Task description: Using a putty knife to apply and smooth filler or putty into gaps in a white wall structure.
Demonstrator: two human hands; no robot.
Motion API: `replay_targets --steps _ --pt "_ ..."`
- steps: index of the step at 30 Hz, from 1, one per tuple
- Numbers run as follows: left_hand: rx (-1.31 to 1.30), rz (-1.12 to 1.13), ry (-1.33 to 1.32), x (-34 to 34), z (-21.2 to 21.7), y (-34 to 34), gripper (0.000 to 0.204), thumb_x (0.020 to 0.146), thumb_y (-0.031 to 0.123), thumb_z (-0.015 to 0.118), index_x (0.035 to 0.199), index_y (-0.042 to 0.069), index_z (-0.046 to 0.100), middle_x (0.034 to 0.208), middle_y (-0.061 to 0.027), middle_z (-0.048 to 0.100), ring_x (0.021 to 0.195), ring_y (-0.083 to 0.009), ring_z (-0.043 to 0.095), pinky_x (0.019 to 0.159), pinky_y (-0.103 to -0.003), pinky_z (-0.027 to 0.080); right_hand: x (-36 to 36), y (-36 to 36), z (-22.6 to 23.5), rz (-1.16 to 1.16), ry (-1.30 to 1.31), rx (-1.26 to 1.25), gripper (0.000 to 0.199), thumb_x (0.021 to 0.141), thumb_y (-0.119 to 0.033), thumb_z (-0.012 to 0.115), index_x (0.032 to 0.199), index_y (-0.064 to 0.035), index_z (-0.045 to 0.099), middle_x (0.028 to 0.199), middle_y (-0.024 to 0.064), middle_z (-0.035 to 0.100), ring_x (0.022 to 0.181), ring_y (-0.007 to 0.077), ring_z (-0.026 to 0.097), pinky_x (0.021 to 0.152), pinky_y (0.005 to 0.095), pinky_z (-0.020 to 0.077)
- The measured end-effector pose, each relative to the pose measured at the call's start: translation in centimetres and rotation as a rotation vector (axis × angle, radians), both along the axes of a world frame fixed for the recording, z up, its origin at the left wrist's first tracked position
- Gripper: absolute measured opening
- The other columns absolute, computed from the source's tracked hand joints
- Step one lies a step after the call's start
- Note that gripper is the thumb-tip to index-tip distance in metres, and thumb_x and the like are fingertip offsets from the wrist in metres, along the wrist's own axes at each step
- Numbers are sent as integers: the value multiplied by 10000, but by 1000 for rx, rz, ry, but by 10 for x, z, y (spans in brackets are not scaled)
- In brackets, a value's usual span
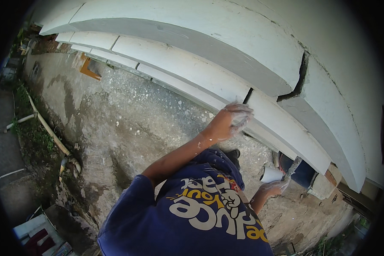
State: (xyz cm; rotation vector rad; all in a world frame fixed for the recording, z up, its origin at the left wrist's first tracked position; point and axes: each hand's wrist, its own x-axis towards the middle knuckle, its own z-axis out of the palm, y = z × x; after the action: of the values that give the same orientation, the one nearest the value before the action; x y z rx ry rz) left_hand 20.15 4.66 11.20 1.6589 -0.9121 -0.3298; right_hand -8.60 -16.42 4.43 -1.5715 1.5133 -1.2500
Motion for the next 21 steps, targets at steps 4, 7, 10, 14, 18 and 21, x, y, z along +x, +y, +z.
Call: replay_targets --steps 4,7,10,14,18,21 --pt "370 729 -347 46 -12 25 604 987 365 598 1449 -13 503 1583 -229 364 1521 -371 261 1255 -543 139 -15 -3 -9 40 9 -28 522 1088 -374 402 1251 48 662 1213 208 673 1060 321 654 906 439 555" --pt "585 677 -454 22 -12 3 728 1005 436 541 1511 -64 386 1662 -262 160 1561 -389 115 1259 -559 65 -15 -1 -11 27 8 67 593 1068 -461 413 1257 57 631 1204 211 665 1046 331 660 902 443 554" --pt "249 99 -354 -27 -6 -29 734 999 460 563 1503 -56 424 1647 -271 234 1554 -367 189 1267 -519 48 -45 -1 -44 123 174 376 559 986 -390 586 1324 52 539 1138 213 665 1004 330 669 874 438 554" --pt "79 -461 216 -36 19 -19 557 1005 403 620 1375 -13 601 1441 -226 567 1360 -262 525 1183 -385 308 -66 4 -62 796 717 194 499 870 -145 712 1294 7 496 1122 212 630 981 326 639 834 400 535" --pt "-19 -230 546 -31 -2 17 437 1017 296 644 1292 -43 646 1283 -209 686 1159 -179 659 980 -302 502 -42 11 -59 1134 248 349 480 966 -276 656 1347 -20 514 1044 133 668 869 257 657 757 355 552" --pt "8 11 599 -22 -25 48 394 1009 261 657 1248 -52 654 1205 -167 727 1101 -164 686 945 -291 524 -1 20 -29 959 -126 1005 485 1045 -407 528 1366 -44 522 1022 96 678 760 185 643 657 295 548"
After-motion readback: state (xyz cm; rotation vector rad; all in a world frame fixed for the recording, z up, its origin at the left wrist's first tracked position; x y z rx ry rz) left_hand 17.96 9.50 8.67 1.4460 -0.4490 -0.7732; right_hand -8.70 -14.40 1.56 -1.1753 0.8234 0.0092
